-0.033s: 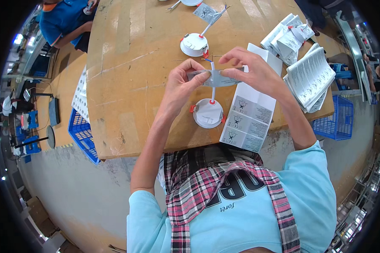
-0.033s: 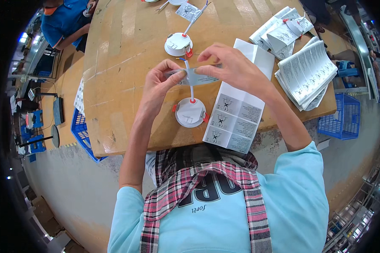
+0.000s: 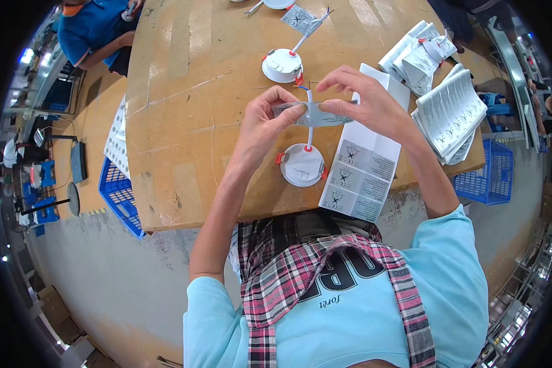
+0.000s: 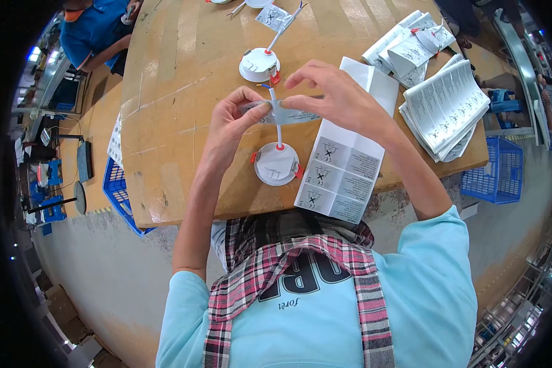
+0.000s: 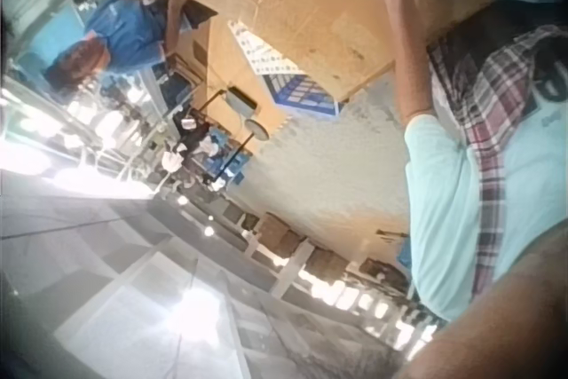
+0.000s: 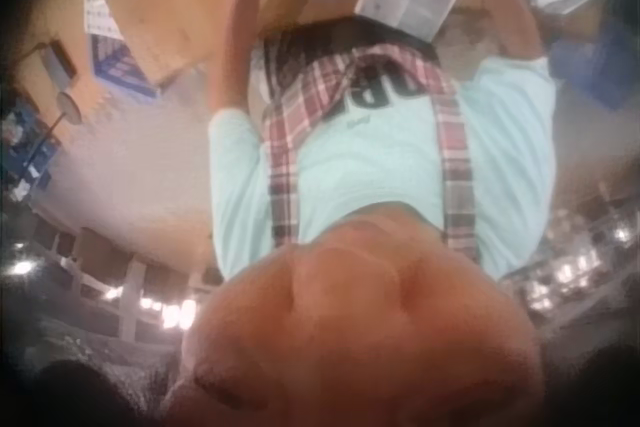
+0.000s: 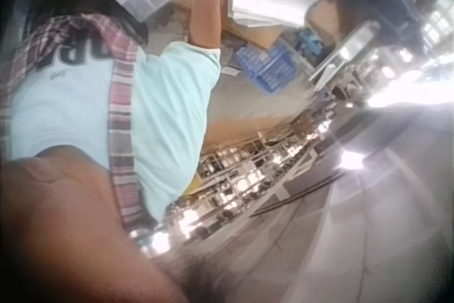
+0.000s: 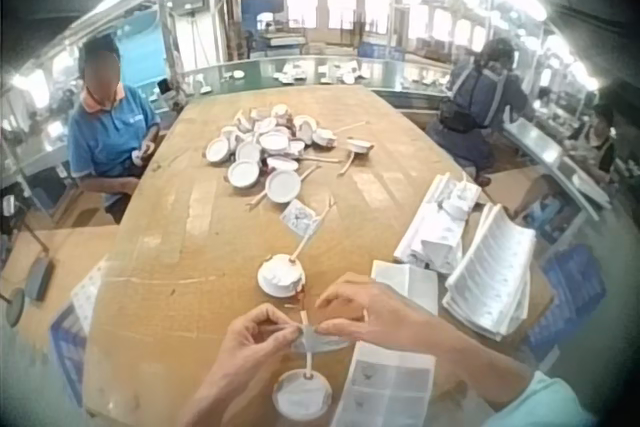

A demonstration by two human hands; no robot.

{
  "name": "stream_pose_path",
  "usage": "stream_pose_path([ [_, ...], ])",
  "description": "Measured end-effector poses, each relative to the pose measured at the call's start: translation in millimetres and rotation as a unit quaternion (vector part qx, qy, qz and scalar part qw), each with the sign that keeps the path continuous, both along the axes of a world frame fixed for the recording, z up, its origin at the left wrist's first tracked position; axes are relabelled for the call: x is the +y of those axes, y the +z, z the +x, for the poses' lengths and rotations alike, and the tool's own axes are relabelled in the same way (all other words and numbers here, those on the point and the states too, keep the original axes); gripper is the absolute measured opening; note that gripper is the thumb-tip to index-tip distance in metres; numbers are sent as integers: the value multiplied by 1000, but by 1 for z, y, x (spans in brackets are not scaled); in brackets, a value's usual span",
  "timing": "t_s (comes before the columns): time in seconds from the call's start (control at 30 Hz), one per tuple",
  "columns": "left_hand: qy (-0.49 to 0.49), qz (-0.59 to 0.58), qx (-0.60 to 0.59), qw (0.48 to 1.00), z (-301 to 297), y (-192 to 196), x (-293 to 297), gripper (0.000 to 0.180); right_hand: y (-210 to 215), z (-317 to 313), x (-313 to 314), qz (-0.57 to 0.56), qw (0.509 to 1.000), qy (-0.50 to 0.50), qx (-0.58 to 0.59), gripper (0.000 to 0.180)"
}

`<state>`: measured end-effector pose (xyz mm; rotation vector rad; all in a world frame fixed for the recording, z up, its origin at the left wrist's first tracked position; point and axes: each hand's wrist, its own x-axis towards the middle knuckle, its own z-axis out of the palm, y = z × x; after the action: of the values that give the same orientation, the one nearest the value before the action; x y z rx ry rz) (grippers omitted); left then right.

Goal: The recorder is assembling circular LED light fixtures by applying labels and connecting components on a factory assembly line.

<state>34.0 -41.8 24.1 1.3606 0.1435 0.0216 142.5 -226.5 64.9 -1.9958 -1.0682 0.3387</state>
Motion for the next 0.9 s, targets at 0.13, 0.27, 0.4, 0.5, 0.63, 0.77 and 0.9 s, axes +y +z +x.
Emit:
stream_pose_path([
  [0.13, -6, 8, -3, 1000, 0, -3, 2, 13, 3, -3, 15, 24, 999, 28, -10, 29],
  [0.27, -6, -6, 4, 1000, 0, -2, 2, 17, 2, -3, 21, -30, 996, 16, 85, 27],
  [0.4, -3, 15, 41, 999, 1, -2, 4, 30, 2, 0, 18, -19, 990, 15, 136, 23],
  [0.5, -25, 46, 38, 998, 1, 0, 6, 34, 1, 5, 18, -32, 988, 23, 152, 21],
  [0.63, 38, -72, 0, 997, 6, -12, 11, 36, 4, 6, 17, -36, 986, 28, 159, 21],
  [0.77, -55, -217, 36, 974, 21, -26, 20, 41, -1, 6, 17, -12, 996, 31, 84, 24],
  [0.9, -98, -315, 59, 942, 22, -25, 22, 42, -4, 6, 18, 4, 997, 22, 71, 28],
])
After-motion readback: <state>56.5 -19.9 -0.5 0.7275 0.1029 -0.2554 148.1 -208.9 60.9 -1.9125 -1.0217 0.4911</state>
